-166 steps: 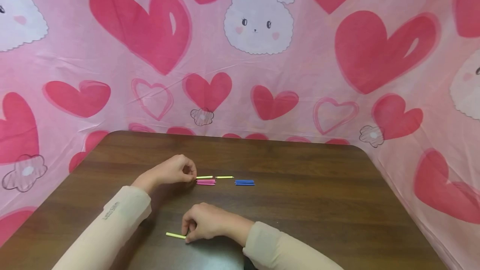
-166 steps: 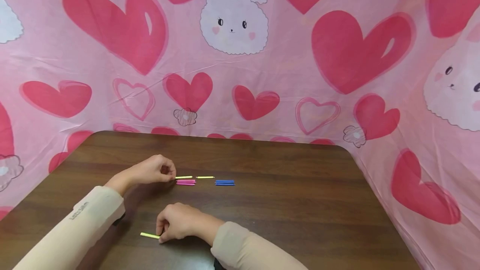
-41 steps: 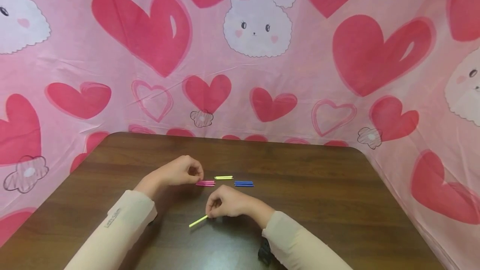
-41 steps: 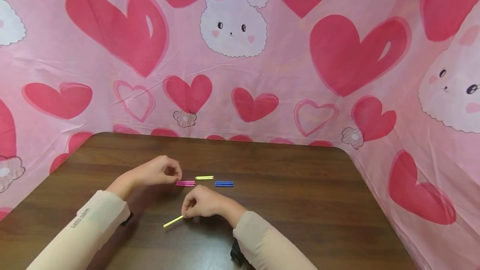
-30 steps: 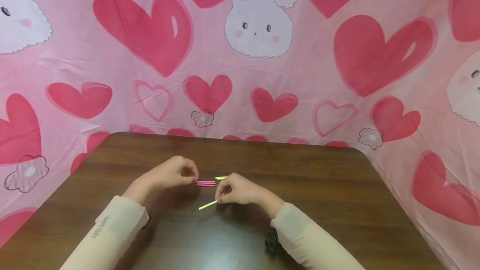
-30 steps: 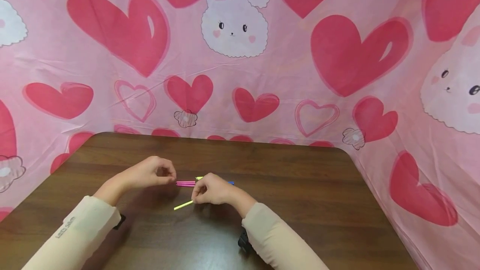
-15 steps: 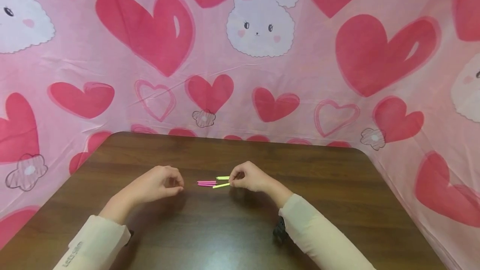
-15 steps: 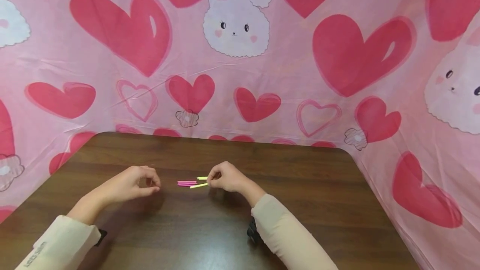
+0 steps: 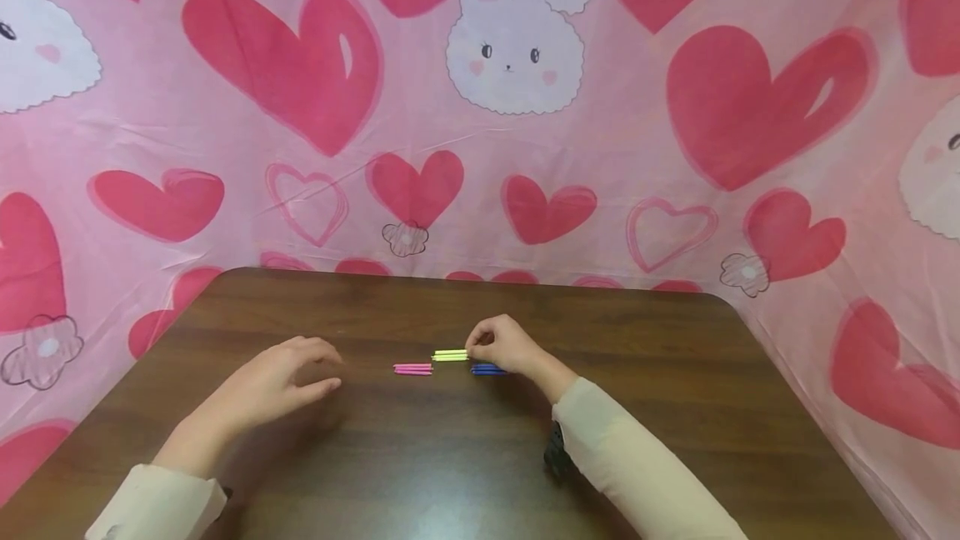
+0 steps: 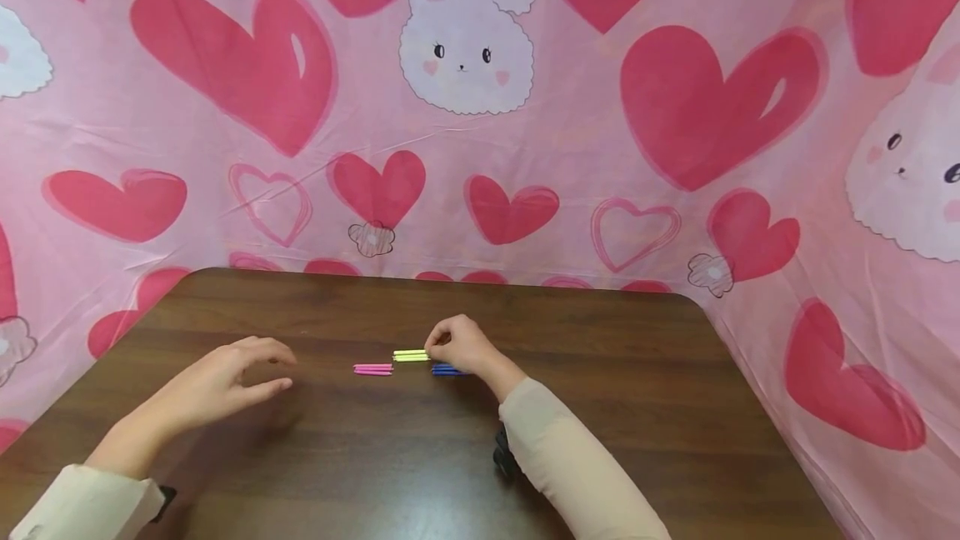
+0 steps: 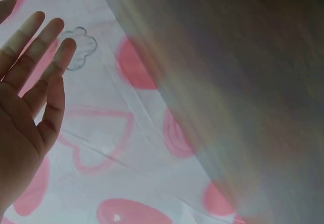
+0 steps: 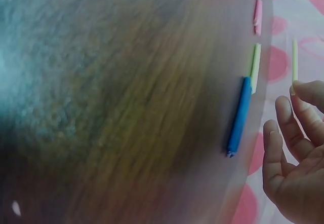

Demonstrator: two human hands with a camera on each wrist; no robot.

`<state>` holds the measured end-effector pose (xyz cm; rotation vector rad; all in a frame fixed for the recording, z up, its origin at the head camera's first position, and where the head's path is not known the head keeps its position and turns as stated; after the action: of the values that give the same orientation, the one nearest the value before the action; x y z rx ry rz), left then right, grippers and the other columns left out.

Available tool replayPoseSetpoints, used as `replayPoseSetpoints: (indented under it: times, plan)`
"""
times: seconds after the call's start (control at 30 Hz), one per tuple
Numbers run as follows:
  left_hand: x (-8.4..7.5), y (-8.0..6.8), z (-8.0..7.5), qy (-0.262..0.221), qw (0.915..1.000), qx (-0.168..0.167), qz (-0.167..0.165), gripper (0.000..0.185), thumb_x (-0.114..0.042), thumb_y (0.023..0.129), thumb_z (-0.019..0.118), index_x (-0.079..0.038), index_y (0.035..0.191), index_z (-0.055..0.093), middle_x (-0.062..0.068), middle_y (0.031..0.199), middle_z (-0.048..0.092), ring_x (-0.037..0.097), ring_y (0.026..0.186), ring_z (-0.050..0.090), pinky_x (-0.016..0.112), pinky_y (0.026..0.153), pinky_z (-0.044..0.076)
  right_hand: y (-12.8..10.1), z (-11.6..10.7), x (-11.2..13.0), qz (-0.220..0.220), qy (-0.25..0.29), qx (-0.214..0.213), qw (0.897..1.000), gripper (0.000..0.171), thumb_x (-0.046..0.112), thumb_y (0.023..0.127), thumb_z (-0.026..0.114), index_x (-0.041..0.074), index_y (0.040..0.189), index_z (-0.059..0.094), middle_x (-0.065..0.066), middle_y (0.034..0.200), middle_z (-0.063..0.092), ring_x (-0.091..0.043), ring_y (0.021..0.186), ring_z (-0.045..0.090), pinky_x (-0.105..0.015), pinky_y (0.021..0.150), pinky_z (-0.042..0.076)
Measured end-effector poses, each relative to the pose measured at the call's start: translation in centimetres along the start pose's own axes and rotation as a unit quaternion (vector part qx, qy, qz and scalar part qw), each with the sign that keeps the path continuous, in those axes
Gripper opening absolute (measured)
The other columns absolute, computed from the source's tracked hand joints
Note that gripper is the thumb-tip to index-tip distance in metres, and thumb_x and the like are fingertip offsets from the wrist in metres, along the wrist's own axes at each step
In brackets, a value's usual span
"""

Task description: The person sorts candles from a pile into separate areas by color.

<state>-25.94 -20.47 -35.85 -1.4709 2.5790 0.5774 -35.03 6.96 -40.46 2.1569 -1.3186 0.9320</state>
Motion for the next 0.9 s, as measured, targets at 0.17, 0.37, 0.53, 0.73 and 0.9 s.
replayPoseSetpoints:
  times: [0.17,0.37,0.53,0.73,0.9]
  plan:
    - [1.2,-0.9,-0.8,0.021,0.9994,-0.023,-0.015,0.026,-0.032,0.086,0.076,-0.02,0.108,0.07,-0.006,0.111,0.067,0.021,0.108,0.064,0.048,0.09,0.052,0.6,0.0,-0.4,0.017,0.0,-0.012,1.0,0.005,0.009,0.088,0.072,0.006,0.084,0.074,-0.005,0.087,0.07,-0.013,0.076,0.053,-0.028,0.073,0.047]
    - [2.5,-1.4,-1.6,0.029,0.9983,-0.046,-0.022,0.033,-0.032,0.085,0.077,-0.017,0.114,0.069,0.0,0.115,0.068,0.026,0.113,0.061,0.054,0.091,0.051,1.1,0.3,-1.0,0.042,-0.012,-0.012,0.999,0.007,0.009,0.088,0.072,0.007,0.083,0.075,-0.003,0.086,0.07,-0.012,0.078,0.053,-0.028,0.076,0.047]
    - [3.6,-1.5,-2.0,0.038,0.9971,-0.058,-0.032,0.045,-0.034,0.087,0.074,-0.013,0.126,0.065,0.009,0.128,0.064,0.032,0.122,0.056,0.063,0.089,0.047,1.5,0.6,-1.4,0.049,-0.017,-0.011,0.999,0.007,0.008,0.088,0.071,0.006,0.082,0.075,-0.004,0.086,0.07,-0.013,0.078,0.052,-0.028,0.075,0.046]
    - [4.5,-1.5,-2.0,0.06,0.9955,-0.062,-0.038,0.054,-0.035,0.088,0.073,-0.011,0.134,0.06,0.012,0.136,0.06,0.035,0.128,0.051,0.069,0.083,0.046,1.9,0.7,-2.0,0.057,-0.02,-0.011,0.998,0.007,0.008,0.088,0.071,0.006,0.082,0.075,-0.005,0.085,0.069,-0.014,0.076,0.052,-0.027,0.071,0.045]
    - [5.4,-1.4,-1.7,0.065,0.9952,-0.05,-0.053,0.059,-0.038,0.09,0.07,-0.013,0.141,0.054,0.014,0.145,0.053,0.04,0.136,0.042,0.075,0.085,0.041,2.1,1.1,-2.1,0.055,-0.03,-0.006,0.998,0.008,0.008,0.089,0.071,0.006,0.082,0.075,-0.004,0.085,0.07,-0.013,0.077,0.052,-0.027,0.074,0.046]
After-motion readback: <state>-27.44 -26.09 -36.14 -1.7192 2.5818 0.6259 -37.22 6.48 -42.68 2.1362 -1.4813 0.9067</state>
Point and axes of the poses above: each hand's wrist, its own y-axis towards the middle knuckle, its own z-axis out of the palm, x = y × z, the point moved 8 cm from there along y, towards the middle knuckle
